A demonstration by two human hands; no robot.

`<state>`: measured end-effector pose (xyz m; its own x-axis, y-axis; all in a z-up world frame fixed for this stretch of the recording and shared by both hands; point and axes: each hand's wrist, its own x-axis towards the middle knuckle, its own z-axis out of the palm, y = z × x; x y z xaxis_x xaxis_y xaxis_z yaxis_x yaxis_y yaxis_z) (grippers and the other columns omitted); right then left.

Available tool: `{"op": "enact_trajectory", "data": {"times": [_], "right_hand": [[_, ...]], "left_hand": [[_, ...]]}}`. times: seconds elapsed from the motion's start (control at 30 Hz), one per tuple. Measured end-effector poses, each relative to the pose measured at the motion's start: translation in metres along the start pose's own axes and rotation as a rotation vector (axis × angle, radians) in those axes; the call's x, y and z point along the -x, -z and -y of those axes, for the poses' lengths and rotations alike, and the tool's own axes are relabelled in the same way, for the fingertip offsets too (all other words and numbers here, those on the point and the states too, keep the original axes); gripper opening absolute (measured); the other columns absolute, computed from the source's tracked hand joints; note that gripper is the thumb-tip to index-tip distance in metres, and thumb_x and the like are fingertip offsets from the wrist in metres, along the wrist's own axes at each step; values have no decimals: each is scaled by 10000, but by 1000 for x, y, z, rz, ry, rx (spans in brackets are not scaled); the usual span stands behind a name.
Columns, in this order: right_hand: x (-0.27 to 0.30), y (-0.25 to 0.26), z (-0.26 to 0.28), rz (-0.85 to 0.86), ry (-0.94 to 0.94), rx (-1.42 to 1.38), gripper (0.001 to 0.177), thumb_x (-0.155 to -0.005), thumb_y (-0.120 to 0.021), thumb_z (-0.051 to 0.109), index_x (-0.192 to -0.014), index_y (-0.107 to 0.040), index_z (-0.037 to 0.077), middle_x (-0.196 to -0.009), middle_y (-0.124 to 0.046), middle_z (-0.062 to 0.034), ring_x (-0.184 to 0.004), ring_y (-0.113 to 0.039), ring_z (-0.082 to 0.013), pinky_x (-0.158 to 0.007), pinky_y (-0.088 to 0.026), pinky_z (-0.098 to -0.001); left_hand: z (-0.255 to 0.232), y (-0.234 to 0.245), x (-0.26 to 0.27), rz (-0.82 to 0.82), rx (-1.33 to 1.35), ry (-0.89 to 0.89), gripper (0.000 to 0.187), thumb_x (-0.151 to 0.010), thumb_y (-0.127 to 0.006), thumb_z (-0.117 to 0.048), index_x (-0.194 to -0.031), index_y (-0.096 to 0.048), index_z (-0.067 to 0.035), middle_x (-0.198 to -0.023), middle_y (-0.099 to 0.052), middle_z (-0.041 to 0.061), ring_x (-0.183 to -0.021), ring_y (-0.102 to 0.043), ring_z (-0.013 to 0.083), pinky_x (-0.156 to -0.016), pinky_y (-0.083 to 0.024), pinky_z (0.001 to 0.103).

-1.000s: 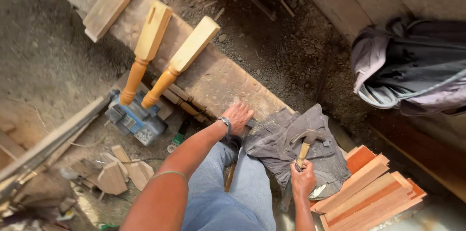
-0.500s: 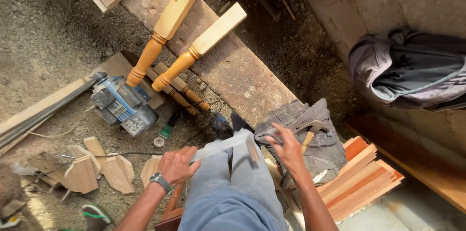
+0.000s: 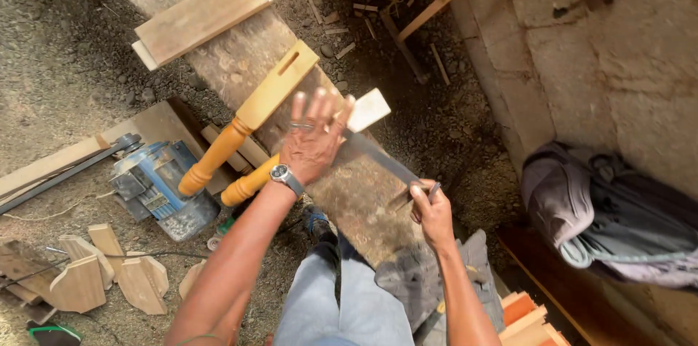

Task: Marking wooden table legs for joinery using a square and a pen

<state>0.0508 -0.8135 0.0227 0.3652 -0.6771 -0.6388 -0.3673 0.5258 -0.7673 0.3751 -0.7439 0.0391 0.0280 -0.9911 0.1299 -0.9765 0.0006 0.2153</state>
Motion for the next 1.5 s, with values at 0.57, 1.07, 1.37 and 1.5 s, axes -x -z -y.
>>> {"op": "enact_trajectory", "data": {"times": [0.57, 1.07, 1.37, 1.5], "right_hand": [[-90, -84, -18, -131, -210, -539, 172, -972, -688, 38, -1085, -571, 95, -554, -354, 70, -312, -354, -40, -272, -379, -206], [-98, -87, -10, -213, -314, -642, 105, -992, -677, 68, -1075, -614, 79, -571, -445, 65, -339, -372, -22, -304, -372, -172], [-102, -71, -25, -199, -235, -609, 41, -1010, -649, 85, -1048, -642, 97, -510, -415, 41, -350, -390, -51, -339, -424, -207], [-82, -48, -13, -303, -217, -579, 77, -1022, -650, 117, -1091, -668, 87, -505, -483, 24, -359, -414, -55, -352, -444, -214]], "left_hand": [[-57, -104, 28, -184, 174, 314, 662, -824, -653, -556, -1345, -643, -147, -1351, -646, 96, -1287, -605, 287, -1071, -426, 482], [-30, -90, -9, -173, 169, 88, 433, -946, -653, -521, -1310, -676, -288, -1111, -617, 247, -1203, -621, 496, -921, -528, 588], [-45, -95, -5, -172, 23, 140, 541, -935, -612, -627, -1397, -603, -346, -1103, -598, 177, -1188, -646, 411, -924, -575, 560], [-56, -89, -10, -167, 251, 309, 597, -912, -689, -530, -1363, -605, -147, -1042, -606, 164, -1171, -658, 406, -970, -547, 582]]}}
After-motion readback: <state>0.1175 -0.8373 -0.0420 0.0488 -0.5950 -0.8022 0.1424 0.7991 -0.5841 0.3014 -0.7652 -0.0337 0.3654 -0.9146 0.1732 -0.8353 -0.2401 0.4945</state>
